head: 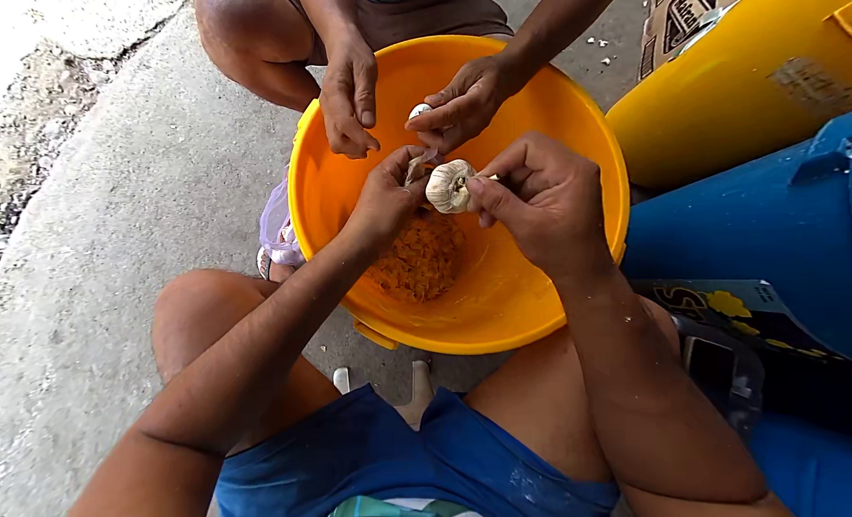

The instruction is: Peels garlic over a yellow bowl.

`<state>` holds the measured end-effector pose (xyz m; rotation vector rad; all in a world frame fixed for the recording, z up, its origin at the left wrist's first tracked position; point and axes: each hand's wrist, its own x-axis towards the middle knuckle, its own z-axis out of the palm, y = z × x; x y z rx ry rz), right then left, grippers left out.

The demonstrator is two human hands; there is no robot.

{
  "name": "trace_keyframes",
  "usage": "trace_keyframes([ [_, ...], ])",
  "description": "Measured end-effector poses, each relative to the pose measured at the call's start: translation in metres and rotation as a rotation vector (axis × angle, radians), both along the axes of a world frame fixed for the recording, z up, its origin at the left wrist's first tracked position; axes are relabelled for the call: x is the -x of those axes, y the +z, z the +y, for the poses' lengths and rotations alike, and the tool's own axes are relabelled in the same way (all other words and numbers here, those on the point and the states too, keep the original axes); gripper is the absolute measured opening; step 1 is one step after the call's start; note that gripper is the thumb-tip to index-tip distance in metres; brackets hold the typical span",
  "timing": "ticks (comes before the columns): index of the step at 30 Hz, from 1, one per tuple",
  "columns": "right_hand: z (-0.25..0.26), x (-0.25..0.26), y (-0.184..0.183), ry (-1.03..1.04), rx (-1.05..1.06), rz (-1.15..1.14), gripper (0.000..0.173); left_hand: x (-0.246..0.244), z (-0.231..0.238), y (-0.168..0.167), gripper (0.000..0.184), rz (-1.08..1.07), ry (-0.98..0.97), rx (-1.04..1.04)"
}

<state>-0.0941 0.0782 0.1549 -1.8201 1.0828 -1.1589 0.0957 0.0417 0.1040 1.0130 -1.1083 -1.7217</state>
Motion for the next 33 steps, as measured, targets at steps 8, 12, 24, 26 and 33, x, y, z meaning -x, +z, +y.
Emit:
trace_keyframes([
  [8,-0.001,-0.001,-0.009,-0.132,0.054,0.159,0.012,-0.019,0.007,0.007,0.025,-0.118,-0.064,0.203],
  [12,0.009,-0.016,-0.013,-0.116,0.137,0.206,0.012,-0.007,0.015,0.01,0.022,0.002,-0.096,0.039],
  [24,0.014,-0.045,-0.014,-0.176,0.432,0.435,0.009,0.011,0.023,0.021,0.027,0.262,0.21,-0.387],
  [26,0.011,-0.036,-0.011,-0.134,0.371,0.365,0.009,0.004,0.018,0.02,0.031,0.263,0.151,-0.376],
  [33,0.003,0.0,-0.005,-0.012,0.194,0.155,0.011,-0.006,0.009,0.012,0.026,0.104,0.038,-0.255],
])
